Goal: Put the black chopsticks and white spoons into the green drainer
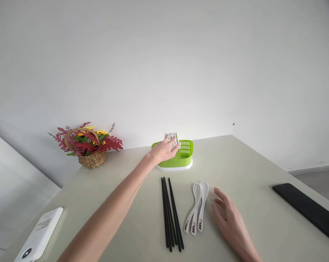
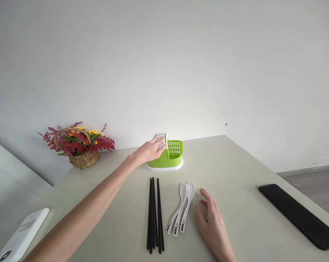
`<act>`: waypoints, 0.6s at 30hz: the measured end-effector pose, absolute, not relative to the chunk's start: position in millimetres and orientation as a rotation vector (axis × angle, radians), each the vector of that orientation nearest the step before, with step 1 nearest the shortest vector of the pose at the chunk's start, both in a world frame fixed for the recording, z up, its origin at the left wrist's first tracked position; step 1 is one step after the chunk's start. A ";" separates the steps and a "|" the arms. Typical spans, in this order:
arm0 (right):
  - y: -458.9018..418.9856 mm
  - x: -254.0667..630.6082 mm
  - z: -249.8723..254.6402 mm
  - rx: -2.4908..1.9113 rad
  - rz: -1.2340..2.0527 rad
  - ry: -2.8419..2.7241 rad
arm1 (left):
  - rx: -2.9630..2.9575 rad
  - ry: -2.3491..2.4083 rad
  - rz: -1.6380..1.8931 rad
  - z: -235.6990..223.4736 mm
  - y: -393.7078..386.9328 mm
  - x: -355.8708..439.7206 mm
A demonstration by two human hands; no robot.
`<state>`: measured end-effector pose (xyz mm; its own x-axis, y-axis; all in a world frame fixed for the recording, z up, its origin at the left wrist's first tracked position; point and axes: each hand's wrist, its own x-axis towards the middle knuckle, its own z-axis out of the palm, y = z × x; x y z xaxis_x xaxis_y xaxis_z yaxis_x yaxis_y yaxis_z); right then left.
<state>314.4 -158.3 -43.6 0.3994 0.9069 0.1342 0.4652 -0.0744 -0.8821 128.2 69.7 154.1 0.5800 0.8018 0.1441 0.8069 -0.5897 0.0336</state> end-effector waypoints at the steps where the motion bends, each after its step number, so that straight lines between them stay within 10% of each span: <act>1: -158.2 314.4 -43.4 -1.701 0.589 -1.208 | -2.762 -1.387 -0.220 153.8 66.7 135.7; 11: -157.4 314.6 -44.3 -1.667 0.597 -1.211 | -2.776 -1.376 -0.403 148.4 42.2 145.3; 18: -160.9 313.8 -42.6 -1.646 0.539 -1.207 | -2.378 -1.541 -1.288 113.9 34.6 66.3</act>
<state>313.8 -160.9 -42.6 0.4062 0.8941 0.1886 0.4559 -0.0194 -0.8898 66.3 34.6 113.9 0.1673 0.7442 0.6466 0.7684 -0.5094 0.3874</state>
